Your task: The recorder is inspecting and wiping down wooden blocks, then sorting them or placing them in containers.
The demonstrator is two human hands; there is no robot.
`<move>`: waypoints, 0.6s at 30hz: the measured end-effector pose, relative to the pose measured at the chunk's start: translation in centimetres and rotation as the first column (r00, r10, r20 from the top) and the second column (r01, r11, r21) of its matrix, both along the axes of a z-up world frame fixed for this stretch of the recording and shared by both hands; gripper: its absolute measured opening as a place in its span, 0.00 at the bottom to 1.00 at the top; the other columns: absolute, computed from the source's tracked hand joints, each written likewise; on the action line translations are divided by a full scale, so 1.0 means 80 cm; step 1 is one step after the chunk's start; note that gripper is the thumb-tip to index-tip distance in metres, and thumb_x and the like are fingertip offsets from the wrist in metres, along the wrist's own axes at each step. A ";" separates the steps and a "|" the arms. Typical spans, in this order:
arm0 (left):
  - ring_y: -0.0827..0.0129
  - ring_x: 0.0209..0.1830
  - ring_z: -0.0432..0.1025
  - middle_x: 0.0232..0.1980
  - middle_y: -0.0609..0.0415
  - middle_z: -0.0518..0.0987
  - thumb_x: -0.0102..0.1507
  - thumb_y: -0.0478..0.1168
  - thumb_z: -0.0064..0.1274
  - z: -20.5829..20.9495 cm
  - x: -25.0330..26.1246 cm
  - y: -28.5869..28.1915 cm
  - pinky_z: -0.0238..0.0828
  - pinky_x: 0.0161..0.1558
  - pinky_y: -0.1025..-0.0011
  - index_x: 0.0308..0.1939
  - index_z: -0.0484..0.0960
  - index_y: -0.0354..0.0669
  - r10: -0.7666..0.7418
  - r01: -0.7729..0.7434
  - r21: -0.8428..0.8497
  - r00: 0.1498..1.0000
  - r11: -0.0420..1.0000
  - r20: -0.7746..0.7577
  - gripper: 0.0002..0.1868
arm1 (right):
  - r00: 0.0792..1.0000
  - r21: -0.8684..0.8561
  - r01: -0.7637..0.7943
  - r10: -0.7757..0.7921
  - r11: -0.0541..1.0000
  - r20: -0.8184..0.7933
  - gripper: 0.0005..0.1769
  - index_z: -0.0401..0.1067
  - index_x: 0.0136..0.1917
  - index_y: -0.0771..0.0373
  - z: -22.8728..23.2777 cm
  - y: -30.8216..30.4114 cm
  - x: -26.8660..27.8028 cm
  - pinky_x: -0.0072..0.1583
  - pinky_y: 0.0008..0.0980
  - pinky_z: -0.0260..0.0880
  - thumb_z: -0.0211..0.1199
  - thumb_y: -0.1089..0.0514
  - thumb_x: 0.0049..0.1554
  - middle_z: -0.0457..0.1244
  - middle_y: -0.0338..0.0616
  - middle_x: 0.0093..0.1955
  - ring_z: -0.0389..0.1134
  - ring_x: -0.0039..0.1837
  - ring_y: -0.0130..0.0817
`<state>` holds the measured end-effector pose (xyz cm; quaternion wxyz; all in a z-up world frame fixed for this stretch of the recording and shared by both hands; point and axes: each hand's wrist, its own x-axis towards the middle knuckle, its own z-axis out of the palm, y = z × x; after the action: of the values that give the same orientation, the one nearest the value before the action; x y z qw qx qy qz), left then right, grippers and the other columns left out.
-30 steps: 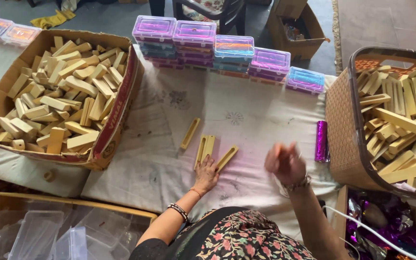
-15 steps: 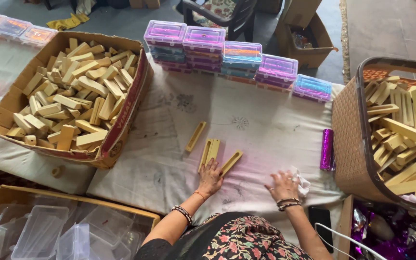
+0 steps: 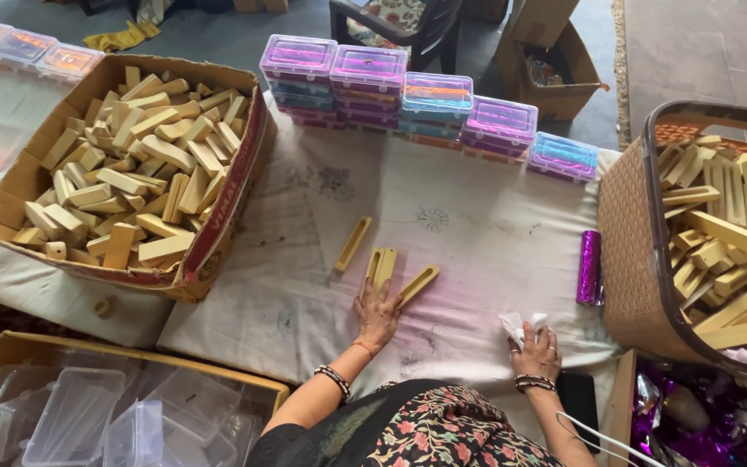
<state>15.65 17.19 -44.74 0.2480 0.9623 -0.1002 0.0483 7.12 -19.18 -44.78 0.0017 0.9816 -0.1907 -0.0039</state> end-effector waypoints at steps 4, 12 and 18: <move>0.43 0.78 0.48 0.63 0.64 0.76 0.62 0.45 0.59 0.007 0.005 -0.004 0.47 0.61 0.28 0.52 0.85 0.61 -0.073 0.073 0.011 0.996 0.997 0.043 0.14 | 0.993 -0.057 -0.053 0.058 0.997 0.105 0.34 0.66 0.72 0.43 -0.005 0.005 -0.006 0.71 0.54 0.62 0.64 0.36 0.54 0.57 0.54 0.76 0.56 0.78 0.52; 0.42 0.77 0.51 0.55 0.66 0.80 0.62 0.44 0.56 0.000 0.033 -0.060 0.51 0.61 0.33 0.46 0.85 0.60 -0.370 0.371 -0.057 0.929 0.927 0.031 0.09 | 0.983 -0.061 -0.065 0.075 0.996 0.170 0.33 0.67 0.71 0.45 0.003 0.011 -0.008 0.70 0.54 0.62 0.65 0.39 0.54 0.58 0.55 0.75 0.57 0.77 0.53; 0.49 0.74 0.58 0.54 0.63 0.81 0.62 0.43 0.57 0.028 0.020 -0.061 0.46 0.66 0.30 0.45 0.85 0.56 -0.318 0.325 -0.025 0.936 0.945 0.148 0.07 | 0.979 -0.042 -0.089 0.095 0.995 0.178 0.32 0.67 0.71 0.46 0.000 0.004 -0.013 0.72 0.52 0.61 0.65 0.43 0.54 0.58 0.56 0.76 0.56 0.78 0.53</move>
<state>17.28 12.27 -42.49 0.2686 0.9206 -0.2724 0.0780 6.04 -18.86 -44.82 0.0011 0.9856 -0.1444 0.0879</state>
